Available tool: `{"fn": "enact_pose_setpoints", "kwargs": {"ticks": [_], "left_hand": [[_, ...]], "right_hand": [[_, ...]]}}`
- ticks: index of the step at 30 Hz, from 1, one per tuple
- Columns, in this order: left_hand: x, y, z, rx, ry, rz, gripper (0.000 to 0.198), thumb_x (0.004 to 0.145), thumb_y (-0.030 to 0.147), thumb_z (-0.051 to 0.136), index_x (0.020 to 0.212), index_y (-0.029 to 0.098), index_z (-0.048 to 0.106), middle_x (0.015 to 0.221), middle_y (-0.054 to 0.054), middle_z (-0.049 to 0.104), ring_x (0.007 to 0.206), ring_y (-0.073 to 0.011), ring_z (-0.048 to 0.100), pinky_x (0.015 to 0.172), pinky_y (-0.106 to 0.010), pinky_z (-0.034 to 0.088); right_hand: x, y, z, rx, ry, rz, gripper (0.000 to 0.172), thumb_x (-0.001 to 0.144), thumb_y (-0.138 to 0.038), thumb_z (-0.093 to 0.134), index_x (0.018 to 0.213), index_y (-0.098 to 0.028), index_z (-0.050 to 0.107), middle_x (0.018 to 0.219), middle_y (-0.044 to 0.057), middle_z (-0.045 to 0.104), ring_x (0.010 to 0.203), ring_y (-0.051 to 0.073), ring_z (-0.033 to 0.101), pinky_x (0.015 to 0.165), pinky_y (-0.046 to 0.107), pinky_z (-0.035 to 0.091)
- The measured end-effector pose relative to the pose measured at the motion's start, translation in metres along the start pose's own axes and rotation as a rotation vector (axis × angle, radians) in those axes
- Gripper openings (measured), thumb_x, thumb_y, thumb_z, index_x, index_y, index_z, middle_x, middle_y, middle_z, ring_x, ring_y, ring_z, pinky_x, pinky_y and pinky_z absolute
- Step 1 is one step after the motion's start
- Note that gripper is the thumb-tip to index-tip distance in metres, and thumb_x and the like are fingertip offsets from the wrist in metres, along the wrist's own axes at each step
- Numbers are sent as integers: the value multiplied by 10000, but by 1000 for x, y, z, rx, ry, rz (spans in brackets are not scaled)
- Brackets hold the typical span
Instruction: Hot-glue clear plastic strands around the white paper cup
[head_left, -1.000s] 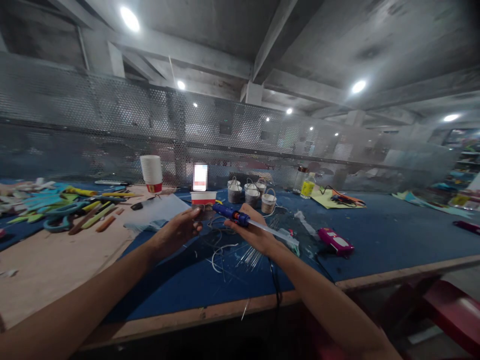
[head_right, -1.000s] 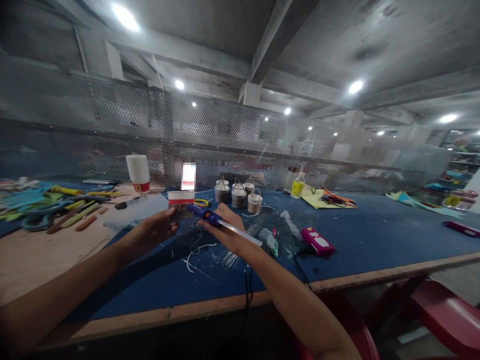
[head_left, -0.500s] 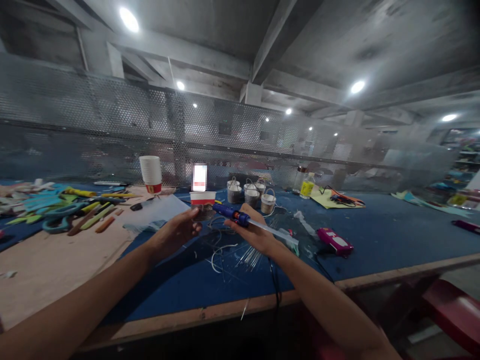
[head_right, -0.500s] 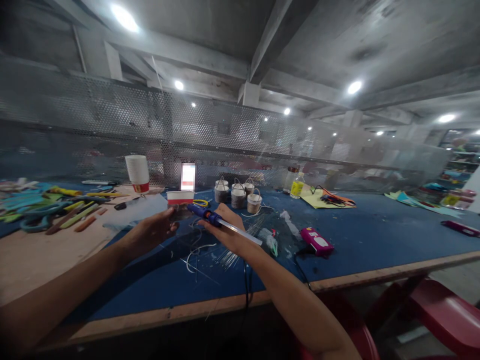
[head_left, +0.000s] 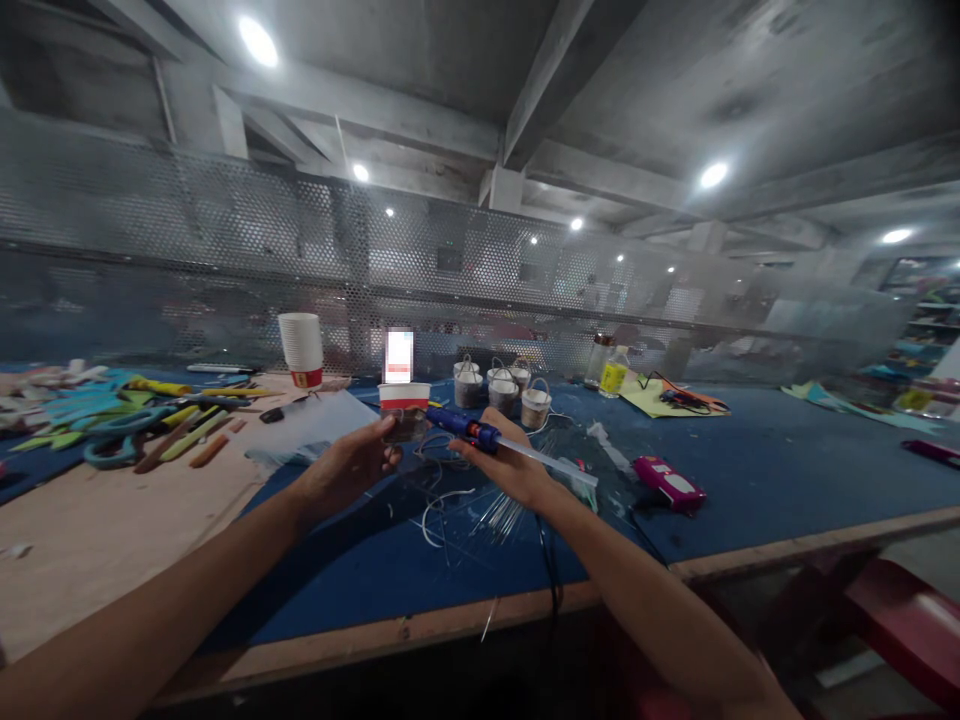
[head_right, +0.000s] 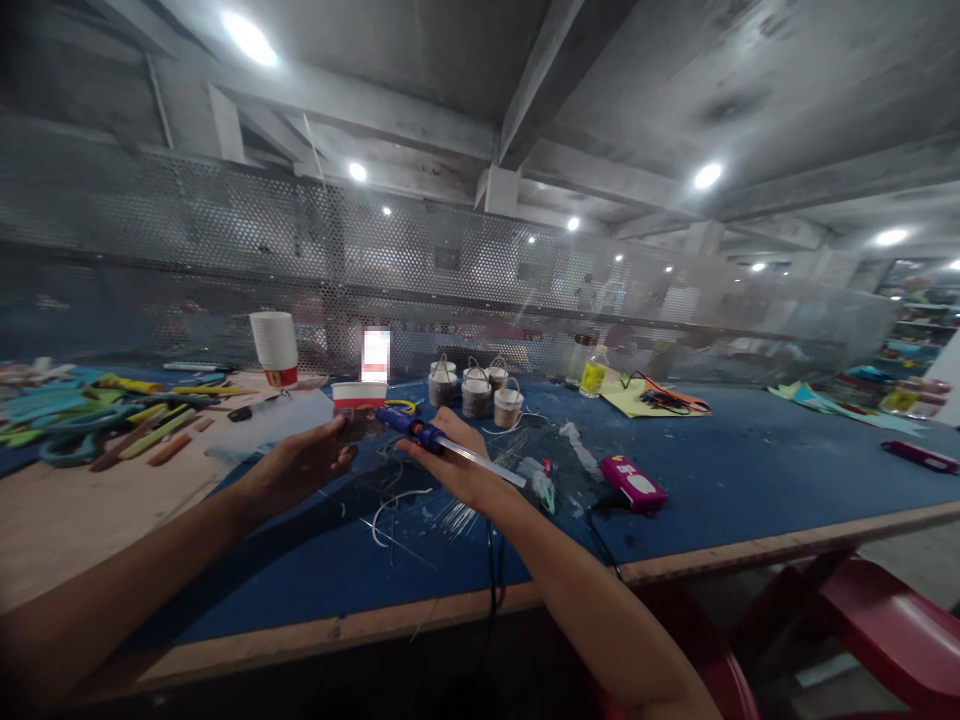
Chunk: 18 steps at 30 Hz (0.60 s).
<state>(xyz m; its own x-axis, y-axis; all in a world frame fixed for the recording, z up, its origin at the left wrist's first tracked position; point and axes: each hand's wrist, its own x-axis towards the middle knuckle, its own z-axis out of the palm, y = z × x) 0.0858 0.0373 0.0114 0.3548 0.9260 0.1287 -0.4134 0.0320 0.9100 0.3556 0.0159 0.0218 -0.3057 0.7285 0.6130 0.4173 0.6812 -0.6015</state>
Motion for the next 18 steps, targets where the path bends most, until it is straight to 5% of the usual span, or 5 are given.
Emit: {"fn": "enact_pose_setpoints", "kwargs": {"ticks": [18], "left_hand": [[-1, 3, -1, -78, -2, -17, 249, 985, 256, 762, 1200, 148, 822, 1078, -110, 817, 688, -149, 625, 593, -237, 526]], "right_hand": [[1, 15, 6, 139, 45, 70, 475, 918, -583, 804, 827, -252, 476, 757, -41, 478, 692, 156, 465, 598, 286, 364]]}}
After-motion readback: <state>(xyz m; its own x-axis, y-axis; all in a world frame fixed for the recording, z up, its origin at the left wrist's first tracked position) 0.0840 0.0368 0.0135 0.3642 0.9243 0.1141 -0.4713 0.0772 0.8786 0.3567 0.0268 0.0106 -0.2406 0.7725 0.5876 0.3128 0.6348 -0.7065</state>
